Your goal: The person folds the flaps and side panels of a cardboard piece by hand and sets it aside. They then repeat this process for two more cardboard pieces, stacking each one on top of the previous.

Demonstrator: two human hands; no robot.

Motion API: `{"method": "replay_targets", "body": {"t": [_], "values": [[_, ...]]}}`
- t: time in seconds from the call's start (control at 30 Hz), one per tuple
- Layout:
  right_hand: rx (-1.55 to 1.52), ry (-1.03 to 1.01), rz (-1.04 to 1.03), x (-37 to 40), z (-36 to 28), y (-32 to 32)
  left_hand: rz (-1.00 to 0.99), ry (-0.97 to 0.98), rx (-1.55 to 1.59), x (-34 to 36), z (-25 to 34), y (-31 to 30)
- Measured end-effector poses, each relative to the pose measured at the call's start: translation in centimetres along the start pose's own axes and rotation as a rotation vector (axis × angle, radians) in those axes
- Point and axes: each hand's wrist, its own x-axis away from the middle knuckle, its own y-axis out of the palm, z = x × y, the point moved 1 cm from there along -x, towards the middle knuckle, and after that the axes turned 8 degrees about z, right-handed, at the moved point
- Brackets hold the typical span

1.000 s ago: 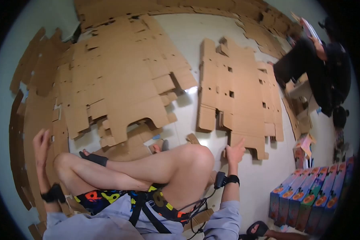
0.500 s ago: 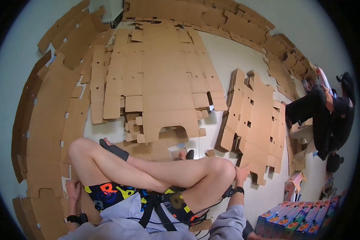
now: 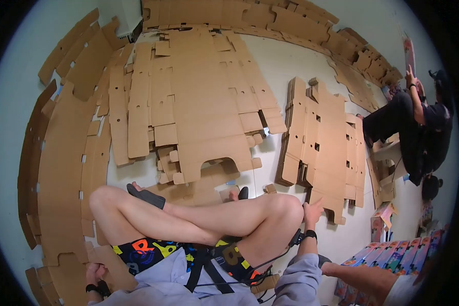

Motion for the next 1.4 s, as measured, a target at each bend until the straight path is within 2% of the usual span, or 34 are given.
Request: {"method": "replay_targets", "body": {"t": [0.07, 0.13, 0.27, 0.97, 1.4], "values": [[0.004, -0.002, -0.011, 0.2, 0.1, -0.1, 0.114, 0.159, -0.211, 0.1, -1.7, -1.5], [-0.003, 0.006, -0.016, 0.1, 0.2, -0.2, 0.309, 0.265, -0.362, 0.7, -2.5, 0.8], [-0.031, 0.038, -0.015, 1.4, -1.2, -1.7, 0.462, 0.351, -0.403, 3.0, -3.5, 5.4], [-0.005, 0.036, 0.06, 1.2, -1.0, -0.9, 0.483, 0.375, -0.496, 2.8, 0.5, 13.0], [-0.001, 0.043, 0.06, 1.4, -0.9, -1.0, 0.457, 0.404, -0.551, 2.5, 3.2, 14.1]]}}
